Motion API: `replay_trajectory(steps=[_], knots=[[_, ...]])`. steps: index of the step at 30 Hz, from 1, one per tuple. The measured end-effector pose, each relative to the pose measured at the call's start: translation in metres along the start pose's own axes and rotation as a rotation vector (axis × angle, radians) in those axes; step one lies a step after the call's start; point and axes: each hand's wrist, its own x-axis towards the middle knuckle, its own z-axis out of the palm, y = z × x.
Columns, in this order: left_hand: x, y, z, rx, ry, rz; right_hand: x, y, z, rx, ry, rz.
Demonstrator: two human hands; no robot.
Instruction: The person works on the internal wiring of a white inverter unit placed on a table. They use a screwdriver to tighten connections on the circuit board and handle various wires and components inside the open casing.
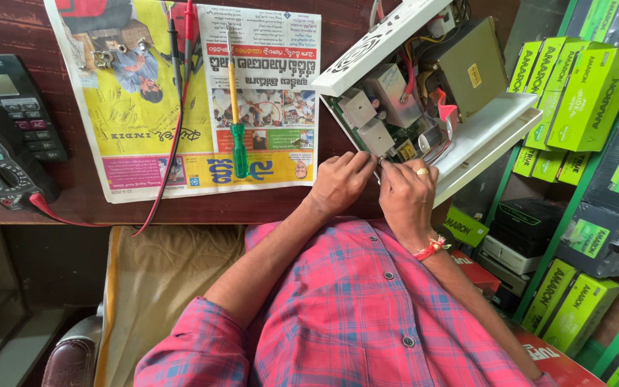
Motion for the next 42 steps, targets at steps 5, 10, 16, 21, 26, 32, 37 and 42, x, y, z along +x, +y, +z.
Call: replay_trajectory(steps=[5,10,16,21,26,32,37,42], knots=[[0.001,0.003,0.001,0.075,-0.013,0.014,-0.003,0.000,-0.015,0.104,0.068,0.004],[0.003,0.011,0.002,0.111,-0.046,-0.020,0.001,0.015,-0.018,0.059,0.080,0.028],[0.005,0.018,0.002,0.150,-0.069,-0.061,0.007,0.025,-0.007,0.139,0.008,0.079],[0.005,0.019,0.005,0.145,-0.073,-0.082,0.005,0.027,-0.006,0.152,0.017,0.086],[0.004,0.016,0.003,0.103,-0.052,-0.082,0.005,0.028,-0.005,0.154,0.006,0.090],[0.004,0.012,0.002,0.115,-0.047,-0.054,0.004,0.030,0.000,0.186,-0.053,0.202],[0.004,0.009,-0.002,0.105,0.032,-0.074,0.011,0.029,0.000,0.236,-0.103,0.306],[0.002,0.007,0.000,0.034,0.060,-0.090,0.019,0.028,-0.003,0.287,-0.212,0.401]])
